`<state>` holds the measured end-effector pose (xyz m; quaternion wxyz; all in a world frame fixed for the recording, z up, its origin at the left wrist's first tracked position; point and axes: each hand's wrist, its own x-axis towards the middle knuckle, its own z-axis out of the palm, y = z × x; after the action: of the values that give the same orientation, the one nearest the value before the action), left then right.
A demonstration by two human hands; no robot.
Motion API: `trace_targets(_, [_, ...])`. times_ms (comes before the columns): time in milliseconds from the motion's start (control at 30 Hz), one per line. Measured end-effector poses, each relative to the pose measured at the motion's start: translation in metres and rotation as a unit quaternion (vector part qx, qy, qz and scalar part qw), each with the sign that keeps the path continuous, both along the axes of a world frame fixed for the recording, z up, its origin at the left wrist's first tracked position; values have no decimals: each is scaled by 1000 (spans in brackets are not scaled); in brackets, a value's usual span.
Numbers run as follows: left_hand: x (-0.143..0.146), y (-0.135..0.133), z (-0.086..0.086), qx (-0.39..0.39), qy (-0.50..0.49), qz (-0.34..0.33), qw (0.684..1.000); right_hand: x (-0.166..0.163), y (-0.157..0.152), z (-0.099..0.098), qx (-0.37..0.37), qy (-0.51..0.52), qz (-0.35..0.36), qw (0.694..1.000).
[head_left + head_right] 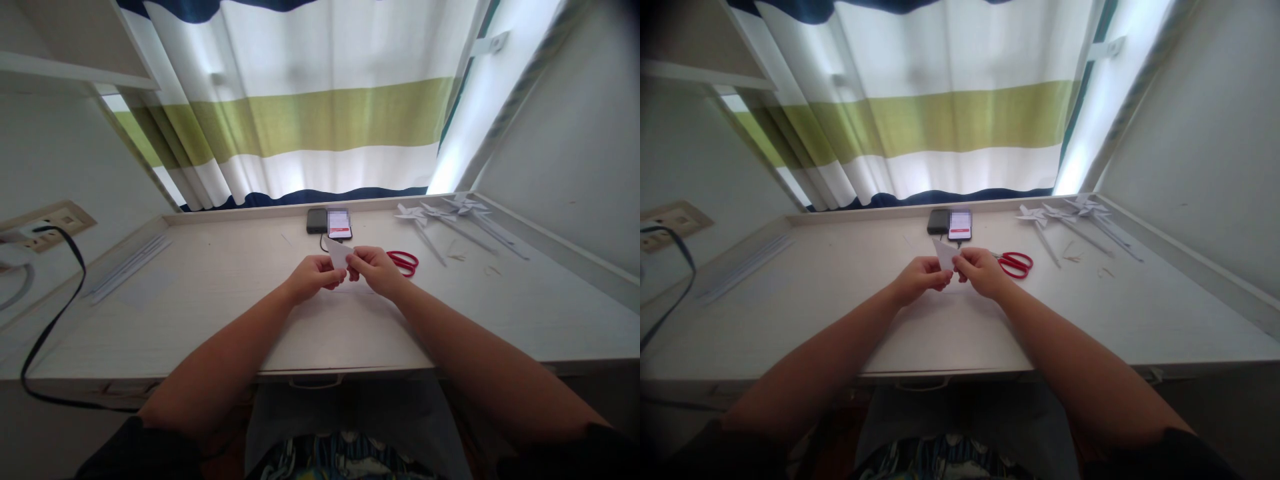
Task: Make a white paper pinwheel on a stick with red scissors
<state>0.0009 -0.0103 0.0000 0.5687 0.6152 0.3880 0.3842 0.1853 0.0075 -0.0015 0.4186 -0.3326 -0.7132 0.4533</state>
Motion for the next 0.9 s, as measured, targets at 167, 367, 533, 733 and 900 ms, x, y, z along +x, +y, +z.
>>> trace_targets(167, [-1, 0, 4, -5, 9, -20, 1000, 1, 2, -3, -14, 25, 9, 1000])
trace_targets(367, [-1, -1, 3, -31, 18, -26, 999, 1, 2, -1, -17, 36, 3, 999])
trace_targets(533, [-2, 1, -1, -50, -2, -26, 998, 2, 2, -1, -18, 36, 1, 999])
trace_targets(733, [-3, 0, -2, -51, -2, -42, 998, 2, 1, -1, -14, 36, -6, 999])
trace_targets(900, [-2, -1, 1, -29, 18, -73, 997, 1, -1, 1, -15, 28, 7, 999])
